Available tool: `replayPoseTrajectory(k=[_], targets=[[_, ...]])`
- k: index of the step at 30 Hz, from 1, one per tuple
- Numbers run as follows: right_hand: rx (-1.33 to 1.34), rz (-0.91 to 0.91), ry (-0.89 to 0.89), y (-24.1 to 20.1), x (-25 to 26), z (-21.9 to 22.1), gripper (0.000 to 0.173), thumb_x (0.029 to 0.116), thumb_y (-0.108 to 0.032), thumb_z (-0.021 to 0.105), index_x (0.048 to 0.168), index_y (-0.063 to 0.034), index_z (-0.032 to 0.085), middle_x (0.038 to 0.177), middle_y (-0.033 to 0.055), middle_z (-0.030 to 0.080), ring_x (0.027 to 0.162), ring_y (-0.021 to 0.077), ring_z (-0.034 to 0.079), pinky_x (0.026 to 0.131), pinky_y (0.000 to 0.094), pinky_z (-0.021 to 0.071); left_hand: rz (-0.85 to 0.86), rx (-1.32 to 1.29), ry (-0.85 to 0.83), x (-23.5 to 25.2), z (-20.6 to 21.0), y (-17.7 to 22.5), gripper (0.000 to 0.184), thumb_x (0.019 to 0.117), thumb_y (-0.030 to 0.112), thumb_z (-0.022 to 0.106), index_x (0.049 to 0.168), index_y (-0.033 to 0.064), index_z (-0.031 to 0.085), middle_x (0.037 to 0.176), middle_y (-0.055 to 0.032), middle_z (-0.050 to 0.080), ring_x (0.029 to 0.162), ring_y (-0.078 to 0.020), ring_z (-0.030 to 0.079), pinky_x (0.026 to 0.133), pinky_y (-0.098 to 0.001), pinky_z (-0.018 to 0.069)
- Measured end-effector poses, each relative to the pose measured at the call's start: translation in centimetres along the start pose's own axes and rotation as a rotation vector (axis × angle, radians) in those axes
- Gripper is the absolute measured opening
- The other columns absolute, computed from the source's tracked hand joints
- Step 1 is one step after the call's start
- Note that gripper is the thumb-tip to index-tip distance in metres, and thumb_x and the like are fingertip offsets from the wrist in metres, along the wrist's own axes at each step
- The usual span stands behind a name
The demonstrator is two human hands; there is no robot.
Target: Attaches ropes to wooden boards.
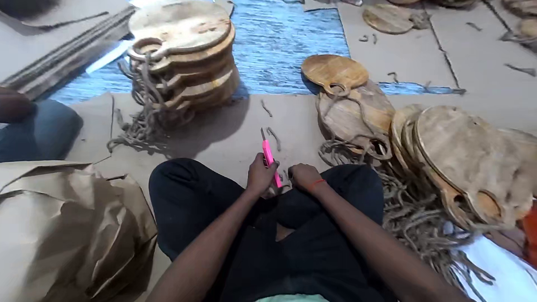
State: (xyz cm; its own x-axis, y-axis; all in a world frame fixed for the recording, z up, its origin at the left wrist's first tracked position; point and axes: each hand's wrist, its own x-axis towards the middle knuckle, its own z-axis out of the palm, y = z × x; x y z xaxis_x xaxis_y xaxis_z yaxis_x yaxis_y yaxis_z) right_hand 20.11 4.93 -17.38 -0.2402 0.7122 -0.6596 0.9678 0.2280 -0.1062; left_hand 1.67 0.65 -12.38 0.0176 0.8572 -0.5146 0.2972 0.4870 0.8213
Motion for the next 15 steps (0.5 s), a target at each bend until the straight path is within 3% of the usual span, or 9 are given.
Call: replayPoseTrajectory(k=[2, 5, 7, 10, 12, 15], targets=[[0.018, -0.015, 0.02, -0.1, 0.3, 0.1, 0.029, 0.0891, -0.02, 0.073, 0.116, -0.0081, 0.069, 0.114, 0.0181, 0.07, 0.105, 0.0384, 0.068, 0.084, 0.0599, 0.055, -0.003, -0.032, 0.026, 0.0, -0.2, 0.1, 0.045, 0.1049, 0.031, 0.06, 0.138, 0.0026, 0.05, 0.113, -0.0228, 0.065, 0.093, -0.037, 0.069, 0.078, -0.0581, 0.0584], [0.084, -0.109, 0.071, -0.1, 1.4, 0.6, 0.059, 0.0786, -0.026, 0.088, 0.13, -0.0133, 0.061, 0.131, 0.0195, 0.057, 0.106, 0.0384, 0.066, 0.084, 0.055, 0.0581, -0.012, -0.115, 0.094, 0.3, -1.1, 0.7, 0.042, 0.1053, 0.03, 0.06, 0.135, 0.0017, 0.051, 0.112, -0.0217, 0.065, 0.093, -0.035, 0.069, 0.078, -0.0556, 0.0587], [0.094, -0.178, 0.073, -0.7, 2.0, 1.2, 0.064, 0.0777, -0.025, 0.089, 0.134, -0.0164, 0.06, 0.135, 0.0214, 0.054, 0.111, 0.0412, 0.063, 0.086, 0.0554, 0.0573, 0.01, -0.206, 0.179, 1.4, -1.7, 0.5, 0.039, 0.1039, 0.025, 0.063, 0.132, -0.0006, 0.052, 0.108, -0.0192, 0.066, 0.089, -0.0304, 0.071, 0.077, -0.0506, 0.061], [0.042, -0.302, 0.088, -1.4, 2.6, 2.1, 0.039, 0.0971, -0.025, 0.069, 0.135, -0.0189, 0.062, 0.133, 0.0211, 0.056, 0.116, 0.0417, 0.06, 0.087, 0.055, 0.0565, 0.029, -0.288, 0.253, 1.9, -2.2, 0.5, 0.036, 0.1038, 0.021, 0.063, 0.13, -0.001, 0.052, 0.105, -0.0184, 0.067, 0.086, -0.0282, 0.071, 0.076, -0.0475, 0.0616], [0.017, -0.352, 0.054, -1.9, 2.4, 2.0, 0.032, 0.1017, -0.022, 0.062, 0.133, -0.0176, 0.065, 0.136, 0.0214, 0.055, 0.118, 0.0415, 0.059, 0.091, 0.0553, 0.055, 0.016, -0.276, 0.228, 0.9, -2.4, 0.8, 0.038, 0.1058, 0.025, 0.06, 0.134, 0.002, 0.049, 0.11, -0.0187, 0.065, 0.089, -0.0293, 0.069, 0.076, -0.0488, 0.0591], [0.0, -0.366, -0.023, -2.2, 2.1, 1.7, 0.026, 0.1009, -0.015, 0.06, 0.125, -0.0084, 0.07, 0.131, 0.0217, 0.059, 0.116, 0.0398, 0.061, 0.096, 0.0546, 0.0532, 0.02, -0.248, 0.202, 0.0, -2.3, 0.9, 0.038, 0.1066, 0.027, 0.058, 0.135, 0.0041, 0.049, 0.112, -0.0185, 0.065, 0.088, -0.0295, 0.068, 0.074, -0.049, 0.0586]])
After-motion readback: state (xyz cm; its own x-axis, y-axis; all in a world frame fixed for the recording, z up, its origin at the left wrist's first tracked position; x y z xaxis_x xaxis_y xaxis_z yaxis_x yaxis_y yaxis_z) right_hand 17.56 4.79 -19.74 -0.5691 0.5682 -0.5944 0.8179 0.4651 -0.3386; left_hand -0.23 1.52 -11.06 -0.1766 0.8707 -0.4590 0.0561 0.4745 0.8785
